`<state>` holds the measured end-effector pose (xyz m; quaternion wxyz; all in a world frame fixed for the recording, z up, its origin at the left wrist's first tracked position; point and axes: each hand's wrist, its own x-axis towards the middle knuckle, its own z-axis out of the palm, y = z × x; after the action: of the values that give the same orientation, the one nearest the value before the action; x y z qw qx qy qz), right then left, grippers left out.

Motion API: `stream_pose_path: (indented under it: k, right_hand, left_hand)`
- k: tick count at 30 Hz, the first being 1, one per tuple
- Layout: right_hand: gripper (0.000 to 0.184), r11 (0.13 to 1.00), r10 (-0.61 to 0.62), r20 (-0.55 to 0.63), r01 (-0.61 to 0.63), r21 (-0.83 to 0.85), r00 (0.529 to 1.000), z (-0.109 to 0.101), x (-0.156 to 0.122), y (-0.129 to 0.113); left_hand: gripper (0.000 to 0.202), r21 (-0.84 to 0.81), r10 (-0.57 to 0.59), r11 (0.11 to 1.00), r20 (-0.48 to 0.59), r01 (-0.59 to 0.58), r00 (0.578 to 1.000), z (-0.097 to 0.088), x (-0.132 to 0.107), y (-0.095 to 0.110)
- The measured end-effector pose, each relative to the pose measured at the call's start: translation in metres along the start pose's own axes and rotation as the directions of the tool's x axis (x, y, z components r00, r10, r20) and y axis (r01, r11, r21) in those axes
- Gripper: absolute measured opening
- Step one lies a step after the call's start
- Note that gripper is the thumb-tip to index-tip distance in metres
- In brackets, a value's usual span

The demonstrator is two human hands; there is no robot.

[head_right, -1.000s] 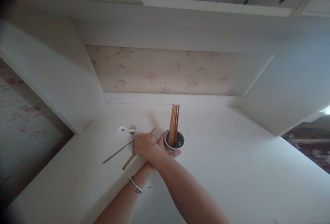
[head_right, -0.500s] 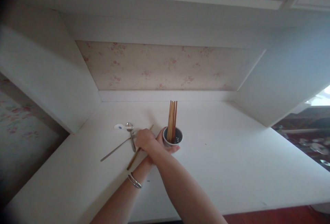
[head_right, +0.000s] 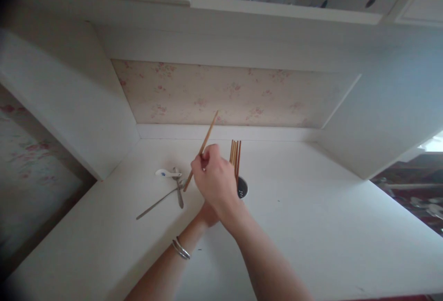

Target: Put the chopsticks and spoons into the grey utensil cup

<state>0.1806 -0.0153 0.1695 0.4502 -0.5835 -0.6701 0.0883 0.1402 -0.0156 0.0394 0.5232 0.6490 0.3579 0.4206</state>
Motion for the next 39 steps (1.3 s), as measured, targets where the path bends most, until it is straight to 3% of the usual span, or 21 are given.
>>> stream_pose_path:
  k: [2, 5, 7, 10, 13, 15, 21, 27, 31, 34, 39]
  right_hand:
    - [0.019, 0.980, 0.010, -0.169, 0.024, 0.198, 0.986, -0.029, 0.003, -0.001]
    - [0.039, 0.916, 0.079, -0.309, 0.054, 0.398, 0.948, -0.061, 0.015, 0.013]
    - [0.041, 0.898, 0.127, -0.324, 0.030, 0.439, 0.937, -0.075, 0.026, 0.033]
    - [0.026, 0.862, 0.254, -0.228, -0.112, 0.495, 0.940, -0.083, 0.036, 0.067]
    - [0.022, 0.814, 0.352, -0.105, -0.249, 0.525, 0.930, -0.081, 0.035, 0.094]
    - [0.025, 0.827, 0.351, -0.061, -0.279, 0.488, 0.934, -0.076, 0.030, 0.106]
    - [0.031, 0.947, 0.230, 0.065, -0.239, 0.216, 0.971, -0.053, 0.016, 0.130]
    - [0.030, 0.989, 0.145, 0.190, -0.145, -0.014, 0.971, -0.035, -0.005, 0.138]
    - [0.036, 0.974, 0.218, 0.257, -0.228, 0.011, 0.942, -0.028, -0.016, 0.140]
    - [0.038, 0.949, 0.283, 0.227, -0.306, 0.071, 0.932, -0.023, -0.020, 0.142]
    - [0.036, 0.938, 0.296, 0.177, -0.320, 0.133, 0.939, -0.017, -0.024, 0.144]
  left_hand:
    - [0.041, -0.063, 0.029, 0.998, -0.017, -0.030, 0.999, 0.002, 0.001, 0.003]
    - [0.066, -0.186, 0.035, 0.981, -0.063, -0.046, 0.997, 0.004, 0.004, 0.005]
    - [0.069, -0.241, 0.023, 0.970, -0.072, -0.039, 0.997, 0.003, 0.006, 0.003]
    - [0.070, -0.272, 0.011, 0.962, -0.069, -0.030, 0.998, -0.001, 0.007, 0.001]
    - [0.072, -0.273, 0.005, 0.962, -0.072, -0.025, 0.997, -0.005, 0.007, 0.001]
    - [0.072, -0.258, 0.015, 0.966, -0.062, -0.030, 0.998, -0.007, 0.007, 0.000]
    - [0.077, -0.249, 0.031, 0.968, -0.046, -0.042, 0.998, -0.008, 0.007, -0.001]
    - [0.080, -0.270, 0.025, 0.962, -0.059, -0.040, 0.998, -0.005, 0.009, 0.000]
    - [0.080, -0.261, 0.022, 0.964, -0.075, -0.041, 0.997, -0.004, 0.010, -0.001]
    - [0.079, -0.252, 0.017, 0.967, -0.081, -0.037, 0.997, -0.003, 0.009, -0.001]
    - [0.079, -0.241, 0.022, 0.970, -0.089, -0.043, 0.996, -0.002, 0.009, -0.001]
